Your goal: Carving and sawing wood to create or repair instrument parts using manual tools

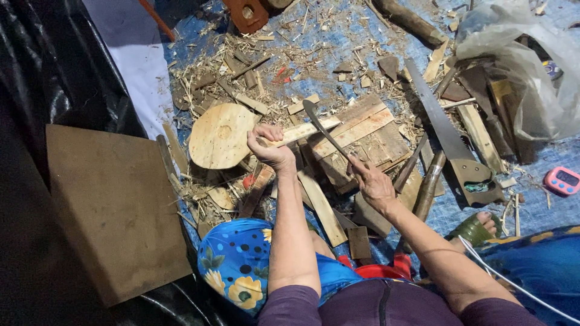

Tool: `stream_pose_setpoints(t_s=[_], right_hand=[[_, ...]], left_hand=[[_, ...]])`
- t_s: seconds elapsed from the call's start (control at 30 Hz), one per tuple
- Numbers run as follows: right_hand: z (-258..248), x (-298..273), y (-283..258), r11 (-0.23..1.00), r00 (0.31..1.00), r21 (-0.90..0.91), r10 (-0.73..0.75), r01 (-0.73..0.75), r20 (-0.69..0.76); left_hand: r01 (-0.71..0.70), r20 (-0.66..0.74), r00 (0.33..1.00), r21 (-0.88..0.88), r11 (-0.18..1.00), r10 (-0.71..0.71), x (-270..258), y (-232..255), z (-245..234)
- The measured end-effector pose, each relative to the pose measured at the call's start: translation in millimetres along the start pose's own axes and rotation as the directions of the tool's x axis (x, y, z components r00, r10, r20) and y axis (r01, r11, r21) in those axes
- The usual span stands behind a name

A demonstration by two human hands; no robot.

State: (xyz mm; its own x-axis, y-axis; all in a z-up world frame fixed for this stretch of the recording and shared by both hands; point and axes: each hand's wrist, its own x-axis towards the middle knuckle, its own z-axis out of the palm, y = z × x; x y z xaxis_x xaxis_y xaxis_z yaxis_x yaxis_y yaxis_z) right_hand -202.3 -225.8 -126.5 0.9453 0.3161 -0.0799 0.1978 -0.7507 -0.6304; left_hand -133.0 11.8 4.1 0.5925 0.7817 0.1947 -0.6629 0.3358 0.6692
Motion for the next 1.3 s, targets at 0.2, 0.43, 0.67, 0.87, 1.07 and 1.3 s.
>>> stream_pose_setpoints(t_s=[0.2,0.43,0.67,0.87,1.07,1.3], right_hand=[[5.9,15.1,44.0,0.991,0.986,0.033,0.122,-0.126,0.117],[-15.0,14.6,-1.8,0.982,0.996,0.19,-0.035,0.018,0.086],[-3.2,19.2,17.8,0.976,0.995,0.218,0.003,-0.025,0.101],[-10.2,20.8,7.5,0.979,0.994,0.2,0.012,-0.033,0.104],[-35.6,9.0,-15.6,0.996,0.991,0.092,-0.002,-0.011,0.136],[-28.0,18.3,-14.3,1.0,0.985,-0.012,0.01,-0.008,0.172]], left_hand=[[0.002,-0.002,1.0,0.048,0.999,-0.001,-0.6,-10.6,3.0],[0.023,0.026,0.999,0.02,1.0,-0.023,6.0,-0.8,4.6],[0.044,0.012,0.999,0.006,0.999,-0.044,4.7,-1.6,5.7],[0.025,-0.003,1.0,-0.013,1.0,-0.025,11.0,-4.3,-6.3],[0.019,-0.013,1.0,0.031,0.999,-0.019,6.1,-3.7,-10.3],[0.006,0.014,1.0,0.039,0.999,-0.007,10.3,-13.5,-4.1]])
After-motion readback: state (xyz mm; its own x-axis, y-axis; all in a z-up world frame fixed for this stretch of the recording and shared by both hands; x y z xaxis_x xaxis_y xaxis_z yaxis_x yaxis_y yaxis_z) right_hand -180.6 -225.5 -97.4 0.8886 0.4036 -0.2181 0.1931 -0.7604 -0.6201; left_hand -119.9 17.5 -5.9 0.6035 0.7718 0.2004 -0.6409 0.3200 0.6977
